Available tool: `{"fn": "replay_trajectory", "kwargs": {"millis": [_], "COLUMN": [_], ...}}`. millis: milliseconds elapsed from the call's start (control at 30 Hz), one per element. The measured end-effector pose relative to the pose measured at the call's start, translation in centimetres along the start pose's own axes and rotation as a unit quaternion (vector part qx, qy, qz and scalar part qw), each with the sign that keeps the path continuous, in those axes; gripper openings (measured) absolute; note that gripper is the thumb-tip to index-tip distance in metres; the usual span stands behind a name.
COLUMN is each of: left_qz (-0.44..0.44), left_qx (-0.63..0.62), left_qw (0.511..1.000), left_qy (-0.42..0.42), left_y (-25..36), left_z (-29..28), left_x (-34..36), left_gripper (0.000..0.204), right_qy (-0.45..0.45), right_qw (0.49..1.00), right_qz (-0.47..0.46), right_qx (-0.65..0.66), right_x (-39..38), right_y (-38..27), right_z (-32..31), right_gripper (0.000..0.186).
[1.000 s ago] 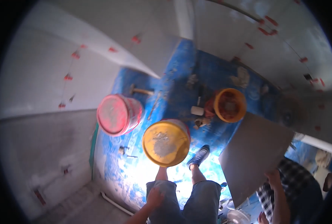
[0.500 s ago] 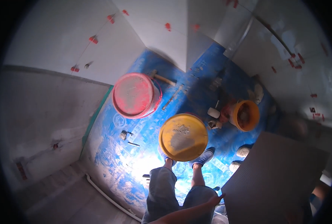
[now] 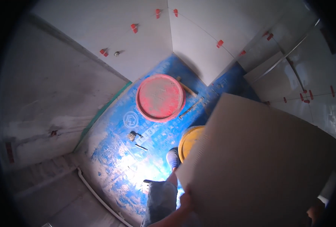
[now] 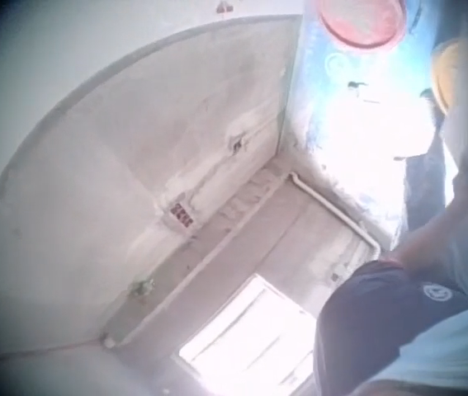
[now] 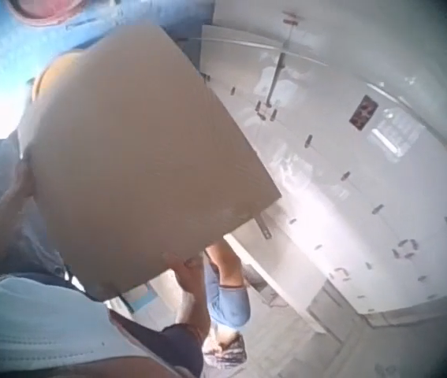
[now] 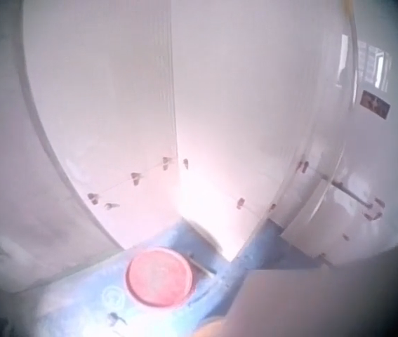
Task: The person scoops mortar from a bucket with a trowel and spreads it over the back of a tile on the floor, handling the mortar in several batches to cover the surface.
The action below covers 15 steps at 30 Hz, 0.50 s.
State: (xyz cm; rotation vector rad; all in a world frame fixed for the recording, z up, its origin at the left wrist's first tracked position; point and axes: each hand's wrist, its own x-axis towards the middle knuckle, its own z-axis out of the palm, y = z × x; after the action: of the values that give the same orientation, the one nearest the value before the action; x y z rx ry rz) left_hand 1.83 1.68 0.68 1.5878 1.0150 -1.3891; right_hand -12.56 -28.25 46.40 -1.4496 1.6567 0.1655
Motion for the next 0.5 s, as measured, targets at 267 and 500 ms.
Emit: {"fn": "replay_trajectory", "kwargs": {"millis": [267, 500], "left_qz": [0.203, 0.237], "left_qx": [-0.217, -0.233], "left_qw": [0.949, 0.935], "left_qy": [0.106, 0.121], "left_y": [24.1, 30.1], "left_z": [-10.2, -15.9], "left_x": [4.6, 12.4], "left_gripper": [0.049, 0.045], "right_qy": [-0.132, -0.212], "right_qw": [0.968, 0.91], "right_qz": [-0.061, 0.033], "right_qx": [0.204, 0.355], "right_x": [14.4, 22.2], "right_y": [1.3, 5.8], "right_z": [18.3, 30.8], "right_gripper": [0.021, 0.03]}}
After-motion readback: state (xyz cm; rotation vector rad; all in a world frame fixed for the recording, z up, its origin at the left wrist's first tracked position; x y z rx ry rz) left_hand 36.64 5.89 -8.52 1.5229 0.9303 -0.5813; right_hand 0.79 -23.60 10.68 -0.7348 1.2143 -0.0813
